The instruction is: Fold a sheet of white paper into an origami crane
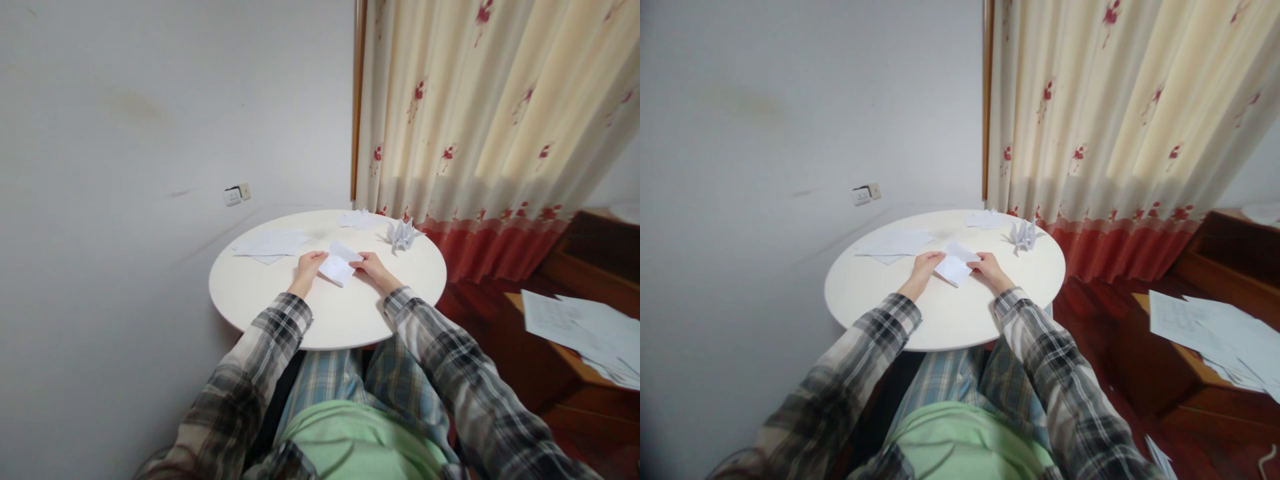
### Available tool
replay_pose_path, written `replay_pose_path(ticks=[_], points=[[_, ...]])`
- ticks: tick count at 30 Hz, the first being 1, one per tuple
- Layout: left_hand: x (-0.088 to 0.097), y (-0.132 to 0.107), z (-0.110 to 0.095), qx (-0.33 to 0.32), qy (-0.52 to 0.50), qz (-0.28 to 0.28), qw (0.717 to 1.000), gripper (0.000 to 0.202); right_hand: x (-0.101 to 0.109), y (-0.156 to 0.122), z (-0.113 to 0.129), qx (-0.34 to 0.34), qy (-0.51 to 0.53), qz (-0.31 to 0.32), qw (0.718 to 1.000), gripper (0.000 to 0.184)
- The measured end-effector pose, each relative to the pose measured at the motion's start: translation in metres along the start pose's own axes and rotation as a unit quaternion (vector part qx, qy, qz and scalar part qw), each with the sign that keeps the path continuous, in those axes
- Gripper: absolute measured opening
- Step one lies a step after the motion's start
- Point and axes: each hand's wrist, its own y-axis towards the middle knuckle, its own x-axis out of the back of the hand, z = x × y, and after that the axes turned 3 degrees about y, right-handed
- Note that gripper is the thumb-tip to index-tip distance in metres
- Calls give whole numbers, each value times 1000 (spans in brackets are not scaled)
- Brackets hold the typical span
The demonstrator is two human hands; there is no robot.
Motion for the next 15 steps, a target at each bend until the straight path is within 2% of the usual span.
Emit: replay_pose_path(ticks=[2, 7, 11, 15], points=[[0, 1, 3, 5, 16, 7, 1000, 26, 1, 1, 0, 24, 35, -23, 999, 17], [-3, 0, 2, 21, 17, 84, 996, 27, 4, 5, 0, 34, 63, -71, 995, 19], [-3, -1, -2, 35, -34, 109, 993, 38, 2, 4, -3, 17, 34, -20, 999, 19], [-2, 0, 0, 22, -13, 85, 996, 36, -1, 1, -4, 6, 30, 14, 999, 19]])
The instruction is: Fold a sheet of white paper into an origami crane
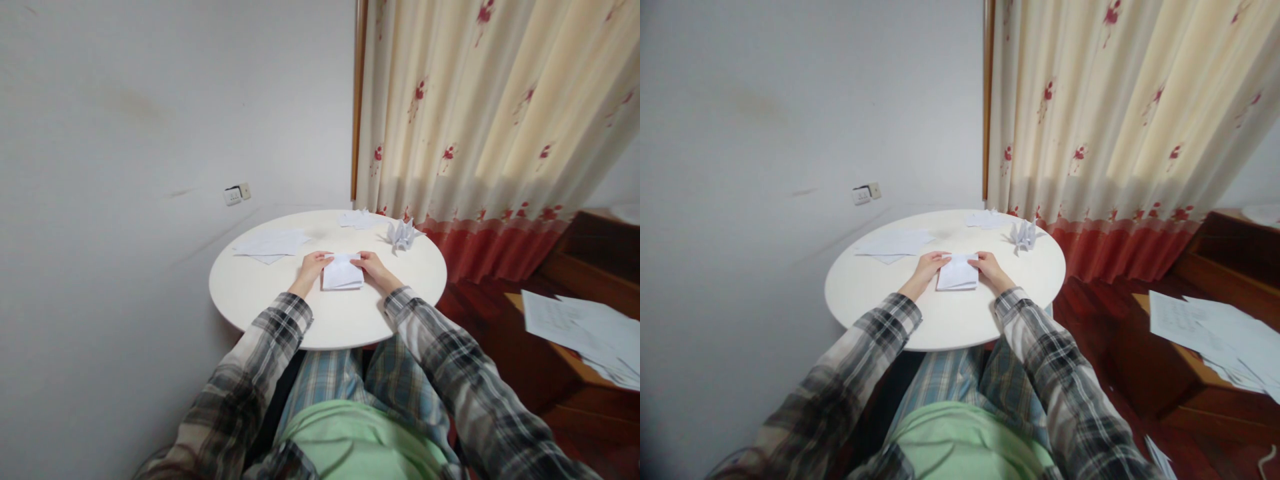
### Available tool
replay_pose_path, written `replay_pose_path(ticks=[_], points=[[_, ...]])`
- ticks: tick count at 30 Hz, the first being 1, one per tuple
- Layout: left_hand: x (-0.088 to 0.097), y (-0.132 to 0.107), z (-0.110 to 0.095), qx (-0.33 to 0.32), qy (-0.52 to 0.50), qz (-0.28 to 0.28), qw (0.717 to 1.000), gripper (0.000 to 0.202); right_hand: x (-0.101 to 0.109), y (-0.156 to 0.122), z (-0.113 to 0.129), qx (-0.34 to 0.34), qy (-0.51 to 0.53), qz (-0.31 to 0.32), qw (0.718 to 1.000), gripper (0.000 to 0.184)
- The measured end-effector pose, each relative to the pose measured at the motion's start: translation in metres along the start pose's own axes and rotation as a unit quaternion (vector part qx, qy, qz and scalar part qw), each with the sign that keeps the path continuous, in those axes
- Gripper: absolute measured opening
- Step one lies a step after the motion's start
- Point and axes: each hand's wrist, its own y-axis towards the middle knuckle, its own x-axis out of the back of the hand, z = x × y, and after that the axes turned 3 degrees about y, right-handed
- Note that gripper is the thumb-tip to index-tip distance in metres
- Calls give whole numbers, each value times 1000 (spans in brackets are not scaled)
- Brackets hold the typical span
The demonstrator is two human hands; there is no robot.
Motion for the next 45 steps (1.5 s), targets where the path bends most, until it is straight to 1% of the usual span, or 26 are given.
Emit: replay_pose_path(ticks=[3, 6, 13, 20, 22, 25, 27, 31, 35, 39, 45], points=[[0, 0, 2, -4, 19, -22, 1000, 30, -1, -1, 1, -7, 6, 15, 1000, 20], [0, 0, 2, -8, 22, -34, 999, 25, -1, -2, 2, -5, 8, 16, 1000, 20], [-1, 0, 0, 1, 0, -33, 999, 22, 0, 0, -1, 9, -7, 4, 1000, 22], [-2, -4, -5, 26, -10, -32, 999, 22, 1, 2, -3, 12, -14, 4, 1000, 21], [-3, -6, -7, 36, -16, -26, 999, 23, 2, 4, -3, 19, -14, -14, 1000, 20], [-4, -7, -9, 45, -30, 4, 999, 24, 6, 8, -4, 23, -44, -65, 997, 19], [-5, -7, -9, 48, -45, 20, 998, 24, 9, 10, -5, 25, -50, -83, 995, 19], [-5, -6, -9, 56, -59, 27, 996, 24, 12, 13, -6, 28, -37, -86, 995, 21], [-5, -6, -8, 44, -45, 27, 998, 23, 11, 14, -8, 19, -24, -84, 996, 21], [-6, -6, -8, 47, -30, 25, 998, 24, 10, 14, -8, 11, -22, -88, 996, 21], [-6, -7, -10, 48, -43, 24, 998, 23, 11, 14, -7, 14, -20, -86, 996, 22]])
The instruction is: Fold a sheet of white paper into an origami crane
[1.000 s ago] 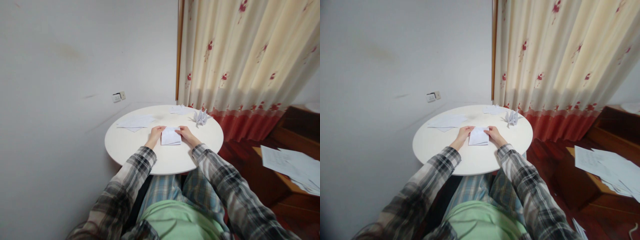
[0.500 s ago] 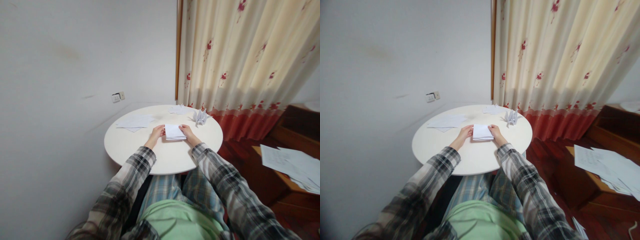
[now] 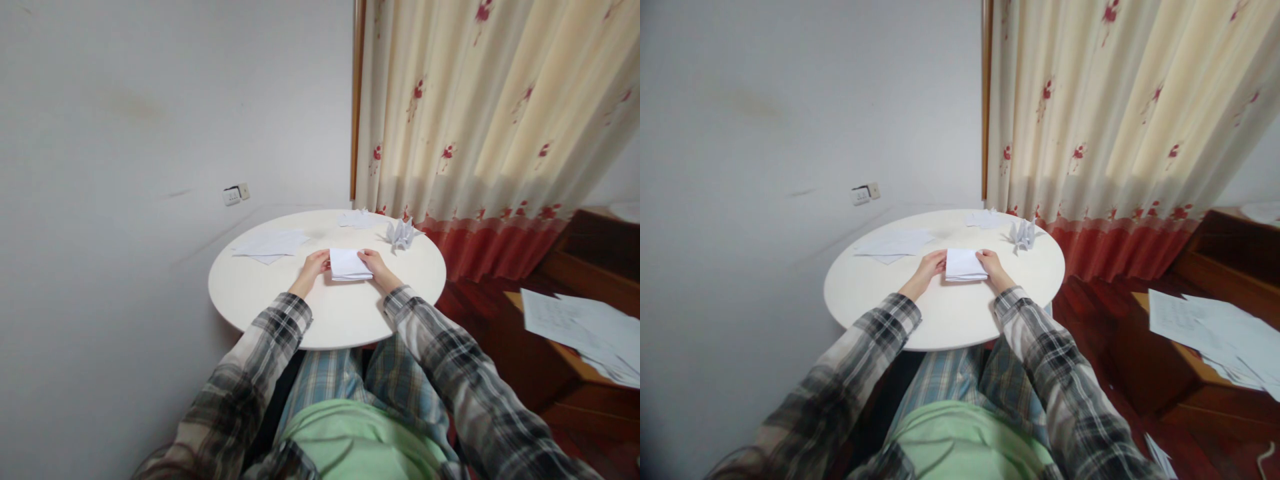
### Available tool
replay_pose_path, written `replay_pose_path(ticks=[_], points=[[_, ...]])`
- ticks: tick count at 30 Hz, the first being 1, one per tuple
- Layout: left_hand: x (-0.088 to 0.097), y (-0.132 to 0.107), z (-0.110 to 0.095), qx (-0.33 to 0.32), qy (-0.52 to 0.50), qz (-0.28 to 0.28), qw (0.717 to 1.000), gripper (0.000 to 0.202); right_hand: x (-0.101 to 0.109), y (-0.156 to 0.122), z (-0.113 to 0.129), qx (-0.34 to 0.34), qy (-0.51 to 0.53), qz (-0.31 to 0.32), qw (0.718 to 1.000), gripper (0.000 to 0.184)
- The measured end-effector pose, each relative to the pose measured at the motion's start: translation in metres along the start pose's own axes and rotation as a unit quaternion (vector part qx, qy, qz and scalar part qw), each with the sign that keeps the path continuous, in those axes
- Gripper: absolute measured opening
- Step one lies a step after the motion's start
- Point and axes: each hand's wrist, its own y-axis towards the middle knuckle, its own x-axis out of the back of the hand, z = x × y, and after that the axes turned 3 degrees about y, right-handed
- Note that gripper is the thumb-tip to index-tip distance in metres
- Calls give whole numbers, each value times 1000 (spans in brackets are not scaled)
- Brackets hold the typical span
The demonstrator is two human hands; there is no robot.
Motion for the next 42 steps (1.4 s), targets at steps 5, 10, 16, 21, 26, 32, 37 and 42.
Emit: replay_pose_path(ticks=[5, 10, 16, 21, 26, 32, 37, 42], points=[[0, 0, -1, -6, 7, -1, 1000, 33, 0, -2, 1, -1, 14, 4, 1000, 20], [2, -2, -2, -24, 15, 8, 1000, 53, -1, -4, 3, -9, 15, 20, 1000, 19], [2, -1, 0, -30, 18, 0, 999, 34, -1, -7, 5, -17, 25, 31, 999, 17], [2, 3, 3, -45, 32, -28, 998, 23, -1, -8, 7, 8, 37, 42, 998, 17], [5, 4, 7, -30, 20, -44, 998, 22, -6, -10, 7, -12, 96, 31, 995, 22], [10, 7, 12, -38, 55, -65, 996, 19, -5, -14, 17, -46, 117, 39, 991, 38], [10, 9, 13, -24, 94, -57, 994, 19, -8, -16, 19, -18, 109, 34, 993, 30], [8, 7, 12, 0, 108, -37, 993, 16, -10, -16, 13, 19, 123, 65, 990, 36]])
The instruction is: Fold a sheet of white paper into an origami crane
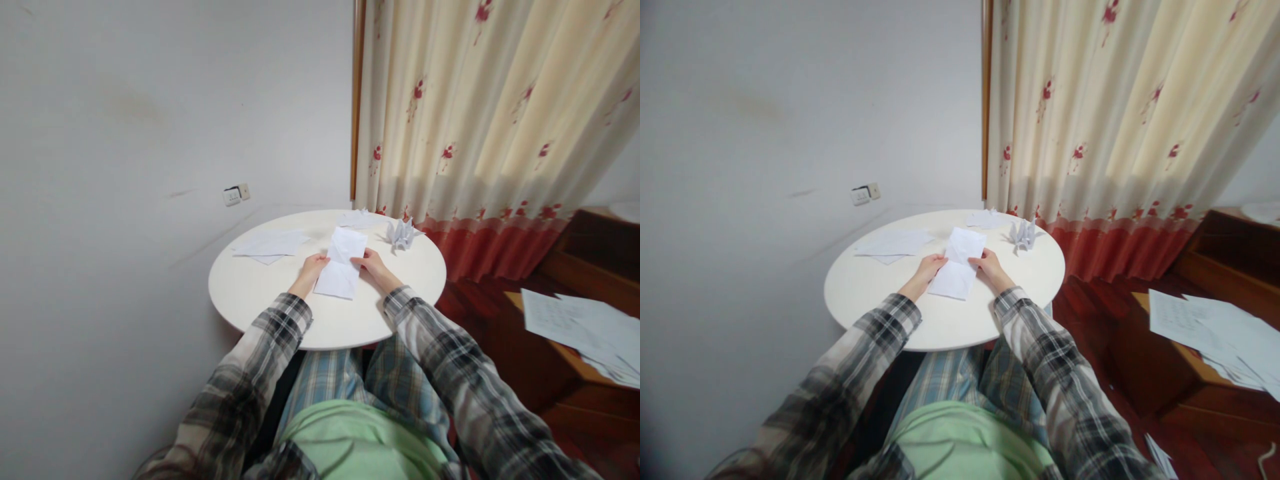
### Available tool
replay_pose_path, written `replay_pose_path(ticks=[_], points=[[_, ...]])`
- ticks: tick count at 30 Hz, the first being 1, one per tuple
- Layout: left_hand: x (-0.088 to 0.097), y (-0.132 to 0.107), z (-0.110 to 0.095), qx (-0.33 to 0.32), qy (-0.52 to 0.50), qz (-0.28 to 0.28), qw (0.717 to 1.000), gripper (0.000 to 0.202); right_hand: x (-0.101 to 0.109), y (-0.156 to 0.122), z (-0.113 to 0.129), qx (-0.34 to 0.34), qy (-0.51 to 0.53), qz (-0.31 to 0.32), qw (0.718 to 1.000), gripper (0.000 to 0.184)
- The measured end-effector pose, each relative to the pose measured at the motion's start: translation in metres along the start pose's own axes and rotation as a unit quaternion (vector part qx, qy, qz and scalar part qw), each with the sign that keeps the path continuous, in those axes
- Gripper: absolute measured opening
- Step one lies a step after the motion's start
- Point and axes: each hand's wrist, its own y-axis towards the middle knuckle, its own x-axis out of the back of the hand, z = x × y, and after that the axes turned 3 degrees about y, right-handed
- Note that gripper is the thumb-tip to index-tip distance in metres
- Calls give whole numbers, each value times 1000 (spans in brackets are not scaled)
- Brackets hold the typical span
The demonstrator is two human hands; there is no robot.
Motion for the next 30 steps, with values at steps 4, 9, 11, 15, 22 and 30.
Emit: replay_pose_path(ticks=[4, 9, 11, 15, 22, 30], points=[[0, 0, 0, -5, 7, 0, 1000, 16, 5, 4, -3, 8, -34, -16, 999, 33], [0, 0, -2, -7, 29, -10, 1000, 26, 12, 10, -4, 51, -97, -87, 990, 30], [0, -1, -2, -4, 25, -4, 1000, 31, 14, 12, -4, 68, -103, -117, 985, 31], [0, -1, -1, -17, 23, -1, 1000, 38, 16, 12, -2, 83, -116, -168, 975, 29], [5, 6, 5, -58, 176, -84, 979, 21, 8, 5, 4, 39, -69, -125, 989, 32], [10, -6, -7, -63, 386, -135, 910, 19, 18, 13, 1, 118, -120, -245, 955, 28]])
